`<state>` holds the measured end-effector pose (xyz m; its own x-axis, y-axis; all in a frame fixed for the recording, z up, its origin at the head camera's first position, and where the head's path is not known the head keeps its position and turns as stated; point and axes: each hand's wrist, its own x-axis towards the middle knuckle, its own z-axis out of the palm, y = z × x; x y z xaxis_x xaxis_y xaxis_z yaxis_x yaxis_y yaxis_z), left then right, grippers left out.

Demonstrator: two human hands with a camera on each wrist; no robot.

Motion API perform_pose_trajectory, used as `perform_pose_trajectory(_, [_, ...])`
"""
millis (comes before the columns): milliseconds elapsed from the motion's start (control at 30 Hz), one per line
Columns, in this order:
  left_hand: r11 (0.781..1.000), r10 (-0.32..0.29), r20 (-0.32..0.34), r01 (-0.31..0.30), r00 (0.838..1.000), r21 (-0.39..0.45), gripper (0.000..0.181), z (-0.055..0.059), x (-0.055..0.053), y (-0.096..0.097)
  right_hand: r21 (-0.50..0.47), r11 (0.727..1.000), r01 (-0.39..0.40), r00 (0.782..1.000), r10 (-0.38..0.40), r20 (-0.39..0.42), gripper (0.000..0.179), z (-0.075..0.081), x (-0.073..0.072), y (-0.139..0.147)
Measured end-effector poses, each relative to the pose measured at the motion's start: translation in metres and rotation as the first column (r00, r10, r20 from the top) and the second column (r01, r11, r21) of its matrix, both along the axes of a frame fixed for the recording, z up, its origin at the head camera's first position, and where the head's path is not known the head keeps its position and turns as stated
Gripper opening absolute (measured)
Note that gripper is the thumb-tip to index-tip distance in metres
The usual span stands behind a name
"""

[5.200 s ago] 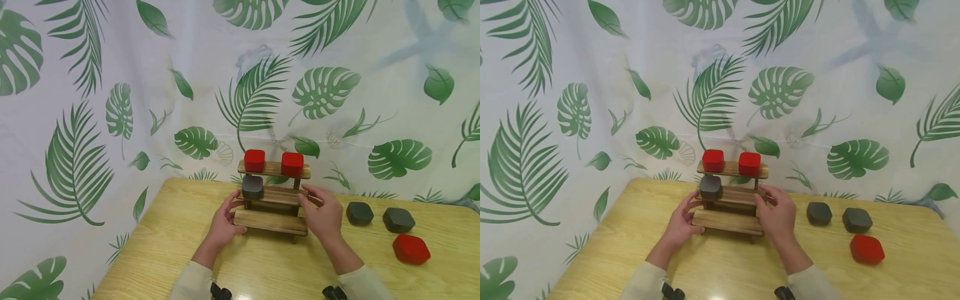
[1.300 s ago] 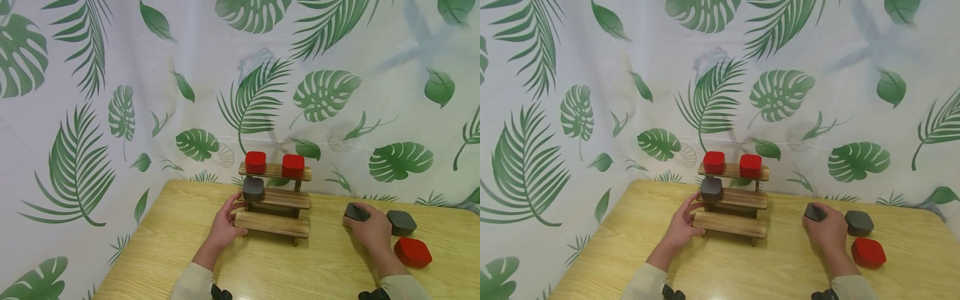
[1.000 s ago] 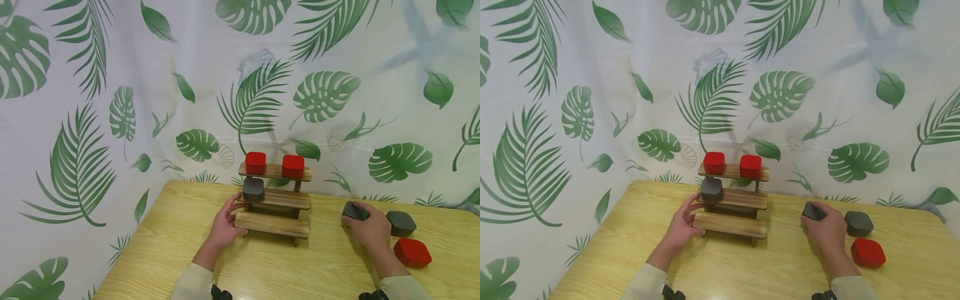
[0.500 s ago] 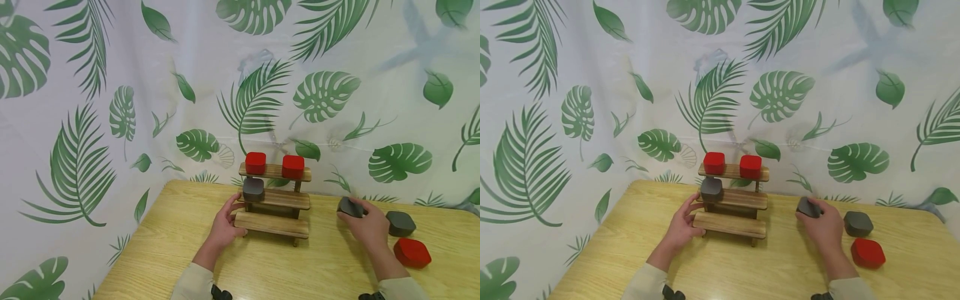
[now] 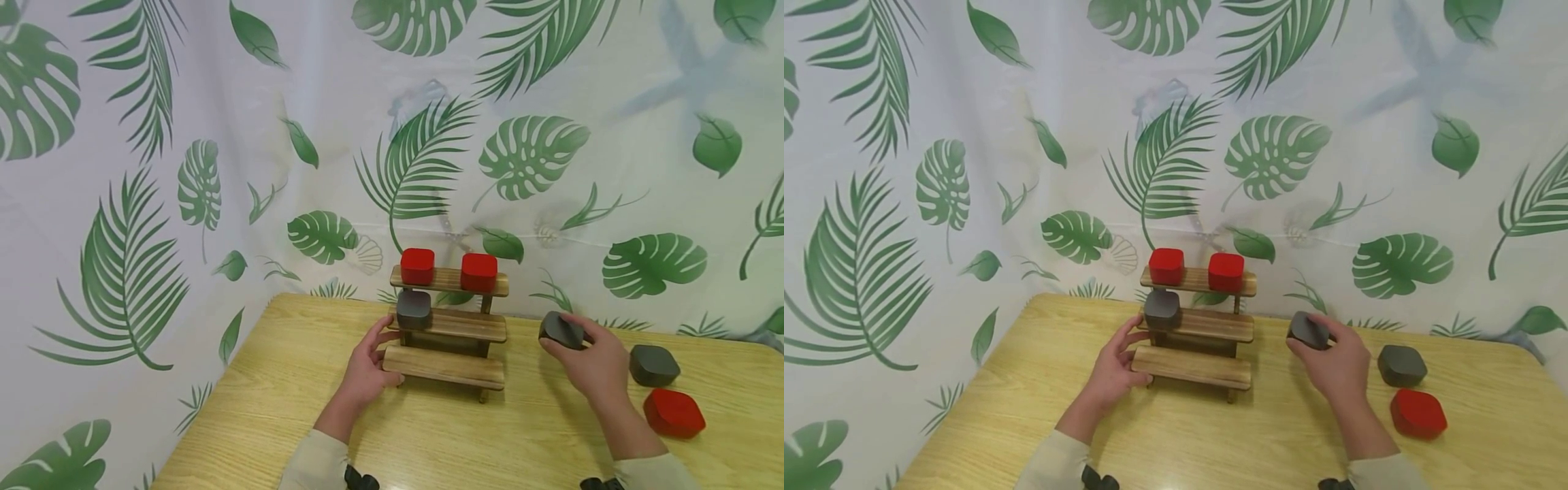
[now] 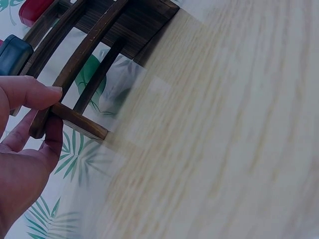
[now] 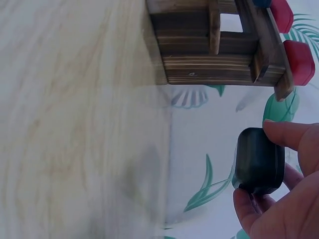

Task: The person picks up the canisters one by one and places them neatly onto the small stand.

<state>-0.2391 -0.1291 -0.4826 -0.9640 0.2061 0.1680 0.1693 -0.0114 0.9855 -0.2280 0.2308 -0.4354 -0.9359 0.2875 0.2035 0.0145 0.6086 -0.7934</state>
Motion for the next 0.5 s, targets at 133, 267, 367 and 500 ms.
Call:
perform_pose_trajectory(133, [1.000, 0.006, -0.002, -0.006, 1.000, -0.014, 0.105, 0.000, -0.001, 0.000, -0.003, 1.000, -0.015, 1.000, 0.015, -0.025, 0.064, 0.005, 0.002, -0.004])
perform_pose_trajectory(267, [1.000, 0.004, -0.005, -0.004, 1.000, -0.017, 0.104, -0.002, -0.002, -0.001, -0.006, 1.000, -0.025, 0.998, 0.025, -0.052, 0.063, 0.008, 0.003, -0.008])
perform_pose_trajectory(367, [1.000, 0.002, -0.005, -0.002, 1.000, -0.015, 0.104, -0.003, -0.002, -0.001, -0.015, 0.999, -0.040, 0.997, 0.038, -0.068, 0.063, 0.010, 0.004, -0.012])
perform_pose_trajectory(500, [1.000, 0.004, 0.002, -0.004, 1.000, -0.013, 0.106, -0.003, -0.002, -0.001, -0.027, 0.998, -0.060, 0.995, 0.057, -0.077, 0.064, 0.013, 0.006, -0.017])
